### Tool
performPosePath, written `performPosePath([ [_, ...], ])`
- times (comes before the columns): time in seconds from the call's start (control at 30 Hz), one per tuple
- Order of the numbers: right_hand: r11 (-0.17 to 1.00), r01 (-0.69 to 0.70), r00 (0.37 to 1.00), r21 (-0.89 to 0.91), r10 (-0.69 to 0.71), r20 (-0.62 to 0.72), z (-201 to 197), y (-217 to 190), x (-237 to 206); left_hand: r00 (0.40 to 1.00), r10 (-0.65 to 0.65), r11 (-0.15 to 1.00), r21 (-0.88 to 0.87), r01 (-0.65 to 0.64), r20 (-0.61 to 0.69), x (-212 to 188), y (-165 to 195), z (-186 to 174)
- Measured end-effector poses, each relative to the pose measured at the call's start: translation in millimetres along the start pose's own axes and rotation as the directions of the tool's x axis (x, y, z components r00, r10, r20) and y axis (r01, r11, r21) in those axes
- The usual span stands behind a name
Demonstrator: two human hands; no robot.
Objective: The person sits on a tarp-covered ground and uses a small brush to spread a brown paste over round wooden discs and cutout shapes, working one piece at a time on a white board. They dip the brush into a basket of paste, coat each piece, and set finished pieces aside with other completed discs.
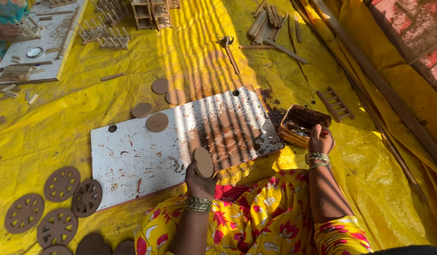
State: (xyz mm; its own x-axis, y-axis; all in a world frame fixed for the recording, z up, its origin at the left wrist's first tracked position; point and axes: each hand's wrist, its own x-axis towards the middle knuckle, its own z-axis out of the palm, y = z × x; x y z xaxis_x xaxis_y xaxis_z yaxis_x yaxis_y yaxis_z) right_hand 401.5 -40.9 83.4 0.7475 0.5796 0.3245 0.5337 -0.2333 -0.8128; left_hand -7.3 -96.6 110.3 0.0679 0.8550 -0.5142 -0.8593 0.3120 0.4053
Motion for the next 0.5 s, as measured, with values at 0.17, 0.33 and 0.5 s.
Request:
performPosePath([
  [0.17, 1.0, 0.025, 0.998, -0.012, -0.024, 0.057, -15, -2, 10, 1.0, 0.004, 1.0, 0.024, -0.004, 0.006, 68, -16, -26],
  [0.33, 0.992, -0.03, 0.995, 0.125, 0.018, 0.096, -19, 5, 11, 0.985, 0.121, 0.989, -0.1, -0.11, 0.119, 101, -39, -34],
  [0.5, 0.691, -0.293, 0.941, 0.661, 0.33, 0.073, -22, 3, 18, 1.0, -0.015, 1.0, -0.016, 0.015, 0.001, 103, -34, -29],
])
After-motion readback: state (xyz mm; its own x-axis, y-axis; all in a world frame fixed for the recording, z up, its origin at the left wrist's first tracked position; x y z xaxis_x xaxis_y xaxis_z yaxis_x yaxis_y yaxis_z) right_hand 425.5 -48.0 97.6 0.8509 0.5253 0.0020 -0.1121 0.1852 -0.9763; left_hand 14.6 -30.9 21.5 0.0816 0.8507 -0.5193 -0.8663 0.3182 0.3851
